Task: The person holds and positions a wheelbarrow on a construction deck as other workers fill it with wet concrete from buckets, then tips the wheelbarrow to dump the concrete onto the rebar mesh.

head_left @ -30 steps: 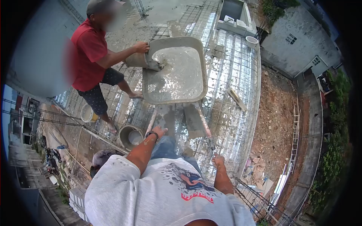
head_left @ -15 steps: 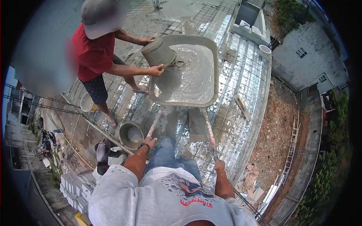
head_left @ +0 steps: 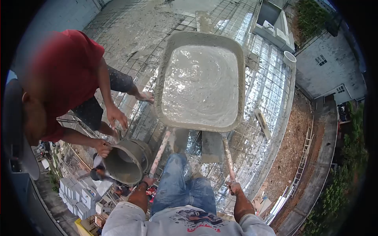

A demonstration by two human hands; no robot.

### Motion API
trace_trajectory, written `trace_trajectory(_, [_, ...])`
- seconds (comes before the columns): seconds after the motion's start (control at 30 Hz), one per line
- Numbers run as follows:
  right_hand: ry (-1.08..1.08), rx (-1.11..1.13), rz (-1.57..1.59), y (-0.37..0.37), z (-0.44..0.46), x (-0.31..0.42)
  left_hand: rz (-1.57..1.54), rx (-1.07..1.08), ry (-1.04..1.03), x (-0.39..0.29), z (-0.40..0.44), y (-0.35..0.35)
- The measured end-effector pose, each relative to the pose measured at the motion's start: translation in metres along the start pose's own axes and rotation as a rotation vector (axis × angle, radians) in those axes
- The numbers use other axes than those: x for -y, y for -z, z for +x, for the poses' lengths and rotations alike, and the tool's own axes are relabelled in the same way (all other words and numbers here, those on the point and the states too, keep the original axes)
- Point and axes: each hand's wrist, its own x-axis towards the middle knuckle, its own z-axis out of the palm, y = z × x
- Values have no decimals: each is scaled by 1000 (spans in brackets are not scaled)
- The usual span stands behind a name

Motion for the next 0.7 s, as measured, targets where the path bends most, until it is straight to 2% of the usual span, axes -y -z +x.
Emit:
trace_trajectory(0.07, [41,-83,-101,-3,-31,27,204,-215,-12,36,64,-19])
trace_trajectory(0.17, [-11,-61,-99,-2,-32,28,482,-126,-245,10,1,26])
trace_trajectory(0.27, [-267,-37,-185,-24,-72,67,345,-148,15,-32,-2,71])
trace_trajectory(0.3, [-252,15,-104,-24,-75,66,308,-158,130,-32,-14,85])
trace_trajectory(0.37, [-89,59,-238,-23,-73,39,316,-34,103,-50,-32,121])
trace_trajectory(0.4, [9,81,-306,-23,-67,54,310,14,82,-61,-31,139])
trace_trajectory(0.47, [-154,27,-334,-37,-133,145,350,11,99,-57,-11,153])
trace_trajectory(0.5, [36,114,-508,-35,-134,159,372,12,109,-56,-2,159])
trace_trajectory(0.57, [-31,112,-348,-38,-140,183,383,28,127,-77,4,182])
trace_trajectory(0.63, [48,107,-395,-38,-125,199,380,52,139,-107,6,209])
trace_trajectory(0.7, [5,163,-429,-37,-110,221,391,74,155,-137,12,233])
